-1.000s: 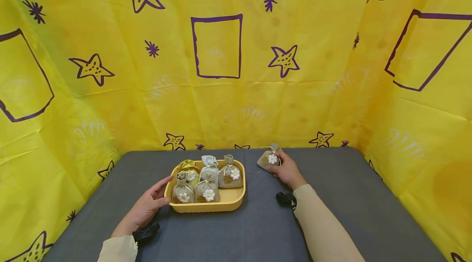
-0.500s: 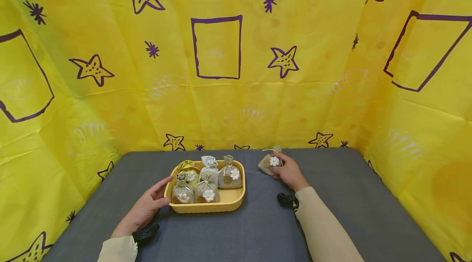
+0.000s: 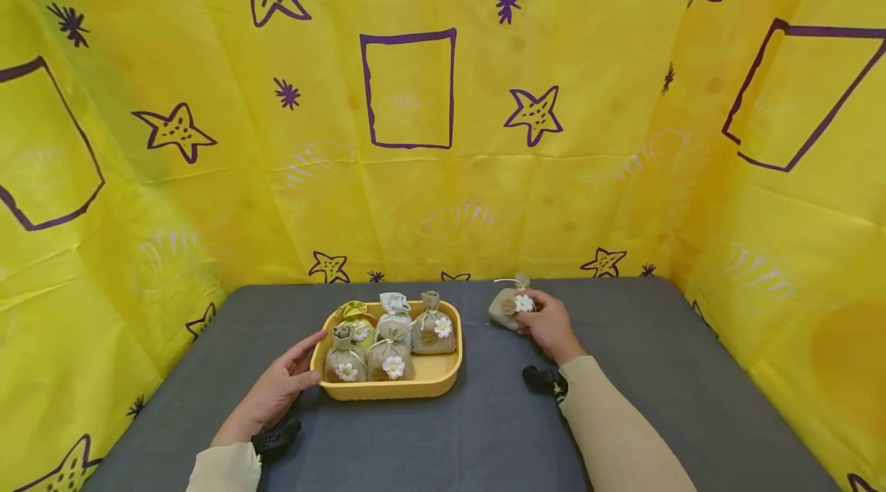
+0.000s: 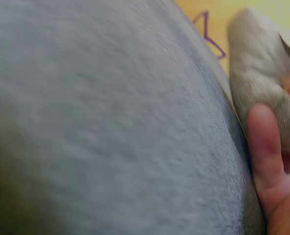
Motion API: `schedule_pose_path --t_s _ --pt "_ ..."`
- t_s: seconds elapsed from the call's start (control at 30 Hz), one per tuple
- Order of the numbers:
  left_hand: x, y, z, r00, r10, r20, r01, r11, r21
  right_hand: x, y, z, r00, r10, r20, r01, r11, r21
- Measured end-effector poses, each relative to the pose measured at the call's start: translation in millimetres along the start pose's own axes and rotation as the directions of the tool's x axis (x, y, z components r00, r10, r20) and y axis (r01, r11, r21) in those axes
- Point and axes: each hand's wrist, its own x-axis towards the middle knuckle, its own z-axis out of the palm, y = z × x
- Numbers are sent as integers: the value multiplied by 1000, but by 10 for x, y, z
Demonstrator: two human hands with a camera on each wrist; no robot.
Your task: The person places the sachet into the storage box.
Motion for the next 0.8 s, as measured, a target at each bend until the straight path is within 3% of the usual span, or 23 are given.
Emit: schedule_pose_path --t_s 0.1,0.27,0.43,0.63,0.8 --pt "10 -17 9 1000 16 16 -16 1000 -12 -28 2 -8 999 -24 -36 24 1000 -4" --pt "6 -24 3 1000 11 5 -11 1000 -3 -66 -84 -15 998 -55 -12 54 998 -42" --pt "13 -14 -15 1000 19 3 -19 1000 4 -142 -347 12 996 -86 -23 85 994 -71" --pt "2 -15 -24 1000 20 8 -20 1000 4 -348 -655 96 985 -163 52 168 977 -128" --pt "-2 -21 -19 1000 16 4 -16 1000 9 -520 -870 247 972 -216 94 224 970 -97"
